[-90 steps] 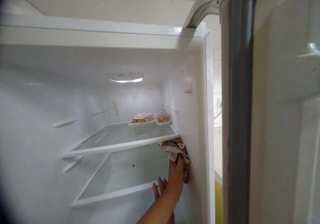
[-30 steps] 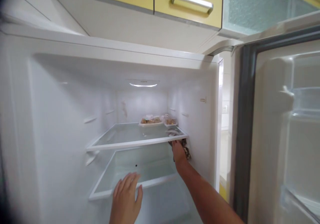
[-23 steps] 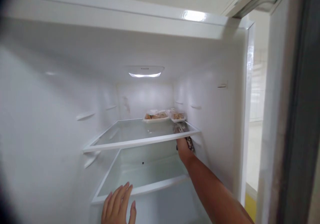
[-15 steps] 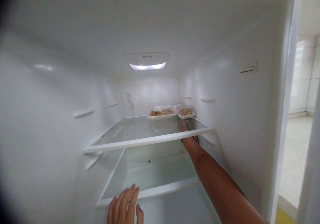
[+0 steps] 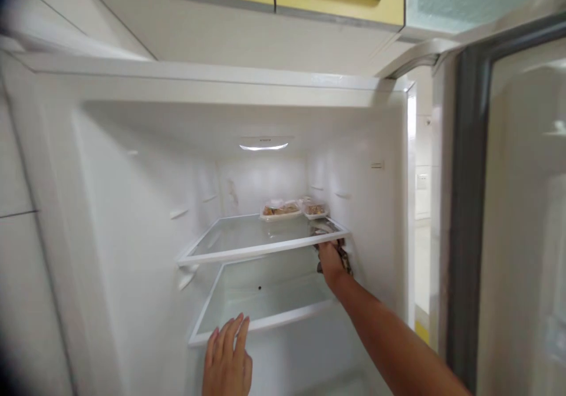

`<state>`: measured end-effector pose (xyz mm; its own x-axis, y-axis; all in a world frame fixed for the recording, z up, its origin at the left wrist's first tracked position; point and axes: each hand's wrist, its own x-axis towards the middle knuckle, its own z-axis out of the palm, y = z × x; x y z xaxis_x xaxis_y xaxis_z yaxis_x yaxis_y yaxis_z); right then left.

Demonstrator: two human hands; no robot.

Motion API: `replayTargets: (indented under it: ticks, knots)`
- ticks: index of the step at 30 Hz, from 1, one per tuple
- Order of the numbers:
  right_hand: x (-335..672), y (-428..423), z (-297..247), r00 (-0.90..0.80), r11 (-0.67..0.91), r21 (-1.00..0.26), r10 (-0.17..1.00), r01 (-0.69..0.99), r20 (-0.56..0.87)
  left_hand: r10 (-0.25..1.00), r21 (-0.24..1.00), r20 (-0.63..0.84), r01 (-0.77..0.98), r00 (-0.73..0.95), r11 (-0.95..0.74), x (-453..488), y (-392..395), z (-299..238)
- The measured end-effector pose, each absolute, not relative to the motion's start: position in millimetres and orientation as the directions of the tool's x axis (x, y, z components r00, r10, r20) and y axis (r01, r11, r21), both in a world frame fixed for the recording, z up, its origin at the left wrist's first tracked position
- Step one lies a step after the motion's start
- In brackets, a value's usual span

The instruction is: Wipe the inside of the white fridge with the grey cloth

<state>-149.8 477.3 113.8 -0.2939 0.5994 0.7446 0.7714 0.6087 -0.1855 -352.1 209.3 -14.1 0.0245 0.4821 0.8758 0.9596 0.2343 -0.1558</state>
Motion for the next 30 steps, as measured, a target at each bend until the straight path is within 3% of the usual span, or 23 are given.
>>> replayTargets:
  ticks: [5, 9, 14, 21, 23, 26, 30]
  knots:
    - [-122.0, 446.5, 110.1, -0.460, 0.612, 0.044, 0.543, 0.789, 0.703, 0.536, -0.122, 0.844, 0.972, -0.004, 0.200, -355.5, 204.9, -15.3]
    - [-95.8, 426.3, 99.3, -0.516, 0.587, 0.155, 0.518, 0.795, 0.683, 0.554, -0.119, 0.832, 0.973, -0.010, 0.197, -355.8, 205.1, -15.5]
    - [-71.5, 409.6, 83.5, -0.524, 0.565, 0.188, 0.519, 0.803, 0.675, 0.553, -0.060, 0.832, 0.984, -0.044, 0.169, -351.5, 203.7, -10.3]
    - [-64.3, 405.9, 88.2, -0.539, 0.640, 0.139, 0.487, 0.755, 0.688, 0.527, -0.041, 0.848, 0.985, -0.054, 0.166, -345.7, 204.7, -7.5]
    - [-74.1, 409.7, 95.4, -0.498, 0.732, -0.042, 0.504, 0.680, 0.706, 0.500, -0.036, 0.864, 0.986, -0.053, 0.166, -345.2, 206.1, -8.0]
    - [-96.3, 421.6, 107.1, -0.380, 0.779, -0.436, 0.610, 0.450, 0.695, 0.448, -0.057, 0.894, 0.985, -0.022, 0.163, -347.7, 210.1, -9.6]
    - [-128.5, 451.4, 117.6, -0.298, 0.700, -0.632, 0.714, 0.334, 0.634, 0.352, -0.173, 0.932, 0.962, 0.089, 0.214, -356.2, 221.8, -16.0]
